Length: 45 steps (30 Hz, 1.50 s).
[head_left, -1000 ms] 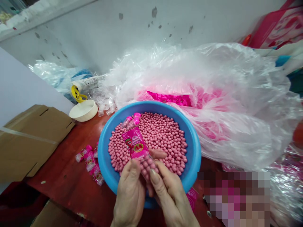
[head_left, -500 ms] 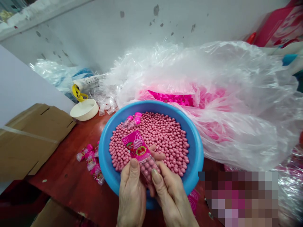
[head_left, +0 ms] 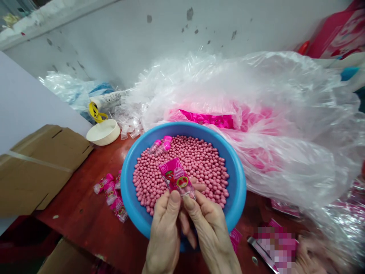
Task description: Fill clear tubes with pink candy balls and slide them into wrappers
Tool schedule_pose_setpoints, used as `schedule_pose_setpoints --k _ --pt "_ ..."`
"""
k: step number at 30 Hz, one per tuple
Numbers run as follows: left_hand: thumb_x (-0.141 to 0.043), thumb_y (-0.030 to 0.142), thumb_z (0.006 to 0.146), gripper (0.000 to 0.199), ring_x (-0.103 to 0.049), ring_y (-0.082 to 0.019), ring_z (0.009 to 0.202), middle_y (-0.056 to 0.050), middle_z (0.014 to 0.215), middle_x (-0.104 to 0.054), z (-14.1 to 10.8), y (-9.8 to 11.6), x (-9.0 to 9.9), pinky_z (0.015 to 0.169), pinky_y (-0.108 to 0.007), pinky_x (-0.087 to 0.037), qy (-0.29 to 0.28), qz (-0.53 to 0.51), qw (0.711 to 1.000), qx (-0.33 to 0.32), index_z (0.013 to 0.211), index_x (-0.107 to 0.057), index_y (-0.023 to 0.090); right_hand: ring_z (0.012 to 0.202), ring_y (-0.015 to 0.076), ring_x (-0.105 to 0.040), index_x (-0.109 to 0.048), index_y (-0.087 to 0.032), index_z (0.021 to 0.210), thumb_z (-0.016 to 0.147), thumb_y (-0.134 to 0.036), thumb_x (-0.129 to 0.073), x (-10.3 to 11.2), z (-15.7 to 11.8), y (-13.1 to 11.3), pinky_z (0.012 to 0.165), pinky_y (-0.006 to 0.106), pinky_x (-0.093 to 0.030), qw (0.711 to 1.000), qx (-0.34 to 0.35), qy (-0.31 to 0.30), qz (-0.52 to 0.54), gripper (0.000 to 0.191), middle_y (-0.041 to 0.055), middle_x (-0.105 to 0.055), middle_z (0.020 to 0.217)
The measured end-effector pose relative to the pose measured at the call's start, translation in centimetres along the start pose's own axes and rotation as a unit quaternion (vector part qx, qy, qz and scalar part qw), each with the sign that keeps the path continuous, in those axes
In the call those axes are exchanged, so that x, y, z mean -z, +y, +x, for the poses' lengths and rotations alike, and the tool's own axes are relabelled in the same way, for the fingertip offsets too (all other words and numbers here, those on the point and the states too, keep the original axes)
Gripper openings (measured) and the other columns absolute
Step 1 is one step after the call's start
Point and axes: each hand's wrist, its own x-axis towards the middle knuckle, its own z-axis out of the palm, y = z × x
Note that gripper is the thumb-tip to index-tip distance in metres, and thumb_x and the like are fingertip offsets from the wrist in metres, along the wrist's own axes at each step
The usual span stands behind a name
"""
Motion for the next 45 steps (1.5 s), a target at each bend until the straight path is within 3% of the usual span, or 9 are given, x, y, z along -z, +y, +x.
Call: schedule_pose_setpoints --k 12,17,27,31,34,36,38,41,45 --pt "-0.058 0.043 0.082 0.037 -0.043 -0.007 0.033 0.004 0.041 -0.048 0.2 0.1 0.6 0.037 -0.017 -0.042 -0.044 -0.025 0.998 0.021 0.098 -0.071 0.012 0.033 0.0026 -0.03 -0.044 -0.019 0.062 0.085 -0.055 -0.049 -0.2 -0.1 -0.3 0.032 0.015 -0.021 1.0 0.012 0.012 -0.021 0.043 -0.0091 -0.038 0.043" --pt "-0.061 0.048 0.078 0.039 -0.042 -0.004 0.035 -0.003 0.064 -0.066 0.6 0.8 0.9 0.029 -0.013 -0.033 -0.02 -0.057 0.998 0.013 0.097 -0.072 0.015 0.036 0.0046 -0.033 -0.044 -0.019 0.064 0.089 -0.047 -0.045 -0.1 -0.5 0.6 0.033 0.017 -0.024 0.992 0.044 0.002 -0.118 0.037 -0.0079 -0.039 0.046" --pt "-0.065 0.035 0.079 0.026 -0.046 -0.003 0.039 -0.008 0.079 -0.072 0.3 0.6 0.8 0.031 -0.013 -0.033 -0.036 -0.068 0.996 -0.055 0.09 -0.072 0.012 0.038 0.0062 -0.033 -0.047 -0.02 0.068 0.092 -0.042 -0.042 -0.1 -0.6 1.3 0.034 0.018 -0.024 0.98 0.107 0.014 -0.169 0.032 -0.0074 -0.039 0.049" --pt "-0.073 0.029 0.07 0.022 -0.061 -0.011 0.057 -0.006 0.081 -0.073 -0.8 1.3 1.7 0.045 -0.017 -0.046 -0.002 -0.057 0.99 -0.128 0.089 -0.072 0.016 0.041 0.0065 -0.035 -0.054 -0.018 0.071 0.09 -0.04 -0.046 0.1 -0.9 1.2 0.037 0.018 -0.025 0.977 0.126 -0.008 -0.172 0.03 -0.0062 -0.042 0.051" --pt "-0.079 0.033 0.062 0.024 -0.065 -0.014 0.07 -0.003 0.078 -0.072 -2.0 2.7 4.1 0.065 -0.022 -0.052 0.12 -0.047 0.962 -0.241 0.078 -0.071 0.018 0.045 0.0071 -0.038 -0.06 -0.018 0.084 0.089 -0.039 -0.05 0.3 -1.2 1.3 0.039 0.017 -0.028 0.975 0.136 0.001 -0.177 0.024 -0.006 -0.044 0.053" --pt "-0.082 0.038 0.056 0.031 -0.064 -0.013 0.07 -0.001 0.072 -0.071 -2.7 3.7 7.0 0.069 -0.023 -0.053 0.226 -0.029 0.931 -0.286 0.074 -0.069 0.017 0.045 0.0073 -0.039 -0.062 -0.018 0.089 0.089 -0.04 -0.05 0.4 -1.4 1.4 0.04 0.017 -0.03 0.974 0.142 0.005 -0.178 0.025 -0.0056 -0.046 0.054" --pt "-0.083 0.034 0.053 0.03 -0.061 -0.008 0.062 0.004 0.066 -0.068 -2.9 4.4 10.5 0.064 -0.019 -0.051 0.279 -0.023 0.913 -0.297 0.072 -0.067 0.017 0.045 0.0074 -0.039 -0.063 -0.018 0.091 0.09 -0.04 -0.05 0.4 -1.5 1.5 0.04 0.018 -0.031 0.971 0.147 0.006 -0.187 0.025 -0.0056 -0.046 0.054" --pt "-0.084 0.029 0.049 0.033 -0.054 -0.007 0.048 0.004 0.057 -0.063 -2.2 4.3 16.0 0.043 -0.015 -0.041 0.342 0.008 0.897 -0.28 0.068 -0.064 0.013 0.046 0.0074 -0.039 -0.063 -0.018 0.093 0.09 -0.038 -0.05 0.5 -1.6 1.7 0.039 0.017 -0.03 0.968 0.153 0.015 -0.197 0.024 -0.0058 -0.045 0.055" --pt "-0.073 0.028 0.07 0.021 -0.047 -0.006 0.04 0.004 0.054 -0.059 0.0 3.1 21.1 0.034 -0.017 -0.031 0.402 0.082 0.876 -0.253 0.071 -0.061 0.011 0.045 0.0075 -0.038 -0.063 -0.017 0.092 0.09 -0.034 -0.05 0.2 -1.3 1.6 0.039 0.018 -0.03 0.965 0.176 0.028 -0.194 0.022 -0.0058 -0.044 0.055"
